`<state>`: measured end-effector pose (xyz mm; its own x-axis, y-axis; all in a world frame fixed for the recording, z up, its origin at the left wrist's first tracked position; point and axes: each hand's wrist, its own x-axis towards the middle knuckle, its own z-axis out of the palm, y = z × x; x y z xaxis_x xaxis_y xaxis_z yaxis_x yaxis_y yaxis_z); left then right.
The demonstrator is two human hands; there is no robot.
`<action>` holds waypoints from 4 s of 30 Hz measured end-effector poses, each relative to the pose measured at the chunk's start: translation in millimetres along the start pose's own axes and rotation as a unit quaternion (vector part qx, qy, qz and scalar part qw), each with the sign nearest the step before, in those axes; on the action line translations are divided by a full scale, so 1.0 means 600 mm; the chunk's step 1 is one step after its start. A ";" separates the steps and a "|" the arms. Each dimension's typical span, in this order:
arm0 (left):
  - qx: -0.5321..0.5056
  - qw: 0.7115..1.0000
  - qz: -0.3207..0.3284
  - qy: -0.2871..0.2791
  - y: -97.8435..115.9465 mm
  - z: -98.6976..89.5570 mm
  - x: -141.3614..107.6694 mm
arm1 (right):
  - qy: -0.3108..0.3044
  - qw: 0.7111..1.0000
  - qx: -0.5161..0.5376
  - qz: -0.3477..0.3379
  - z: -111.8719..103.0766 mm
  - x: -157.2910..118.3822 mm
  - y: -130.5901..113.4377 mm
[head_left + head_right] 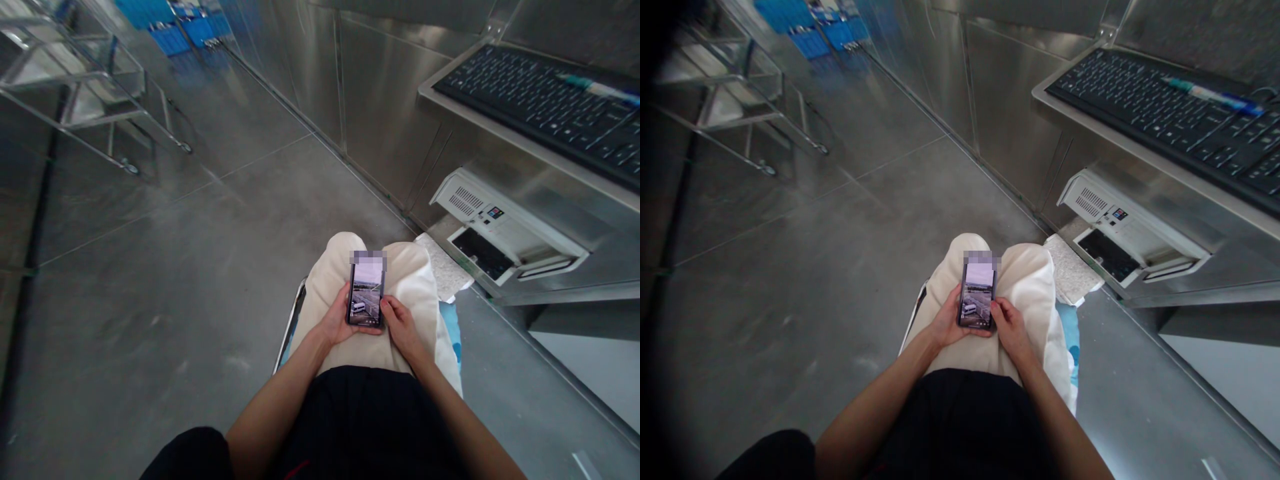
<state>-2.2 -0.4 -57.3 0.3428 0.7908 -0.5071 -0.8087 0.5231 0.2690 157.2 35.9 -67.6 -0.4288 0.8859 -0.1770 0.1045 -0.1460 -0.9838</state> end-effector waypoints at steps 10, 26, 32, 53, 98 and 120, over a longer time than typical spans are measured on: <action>-0.005 1.000 -0.001 0.005 0.001 0.003 -0.002 | -0.003 1.000 0.001 -0.001 -0.001 0.000 0.001; 0.001 1.000 -0.002 0.004 0.000 0.000 0.000 | -0.003 1.000 0.006 0.005 -0.001 0.001 0.005; 0.005 1.000 0.000 0.008 0.000 0.001 -0.001 | -0.003 1.000 0.003 0.000 -0.001 0.000 0.003; -0.006 1.000 -0.003 0.011 0.001 0.000 -0.001 | -0.012 0.999 0.030 0.014 -0.002 0.003 0.014; 0.017 1.000 -0.001 -0.009 -0.002 -0.007 0.002 | -0.013 1.000 0.020 0.010 -0.003 0.002 0.010; 0.021 1.000 0.002 -0.010 0.000 -0.004 0.002 | -0.017 0.998 0.047 0.024 -0.002 0.003 0.019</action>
<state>-2.8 -0.3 -60.0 0.3500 0.7987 -0.4894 -0.7888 0.5331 0.3059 158.6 36.2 -79.3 -0.4555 0.8617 -0.2234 0.0408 -0.2305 -0.9722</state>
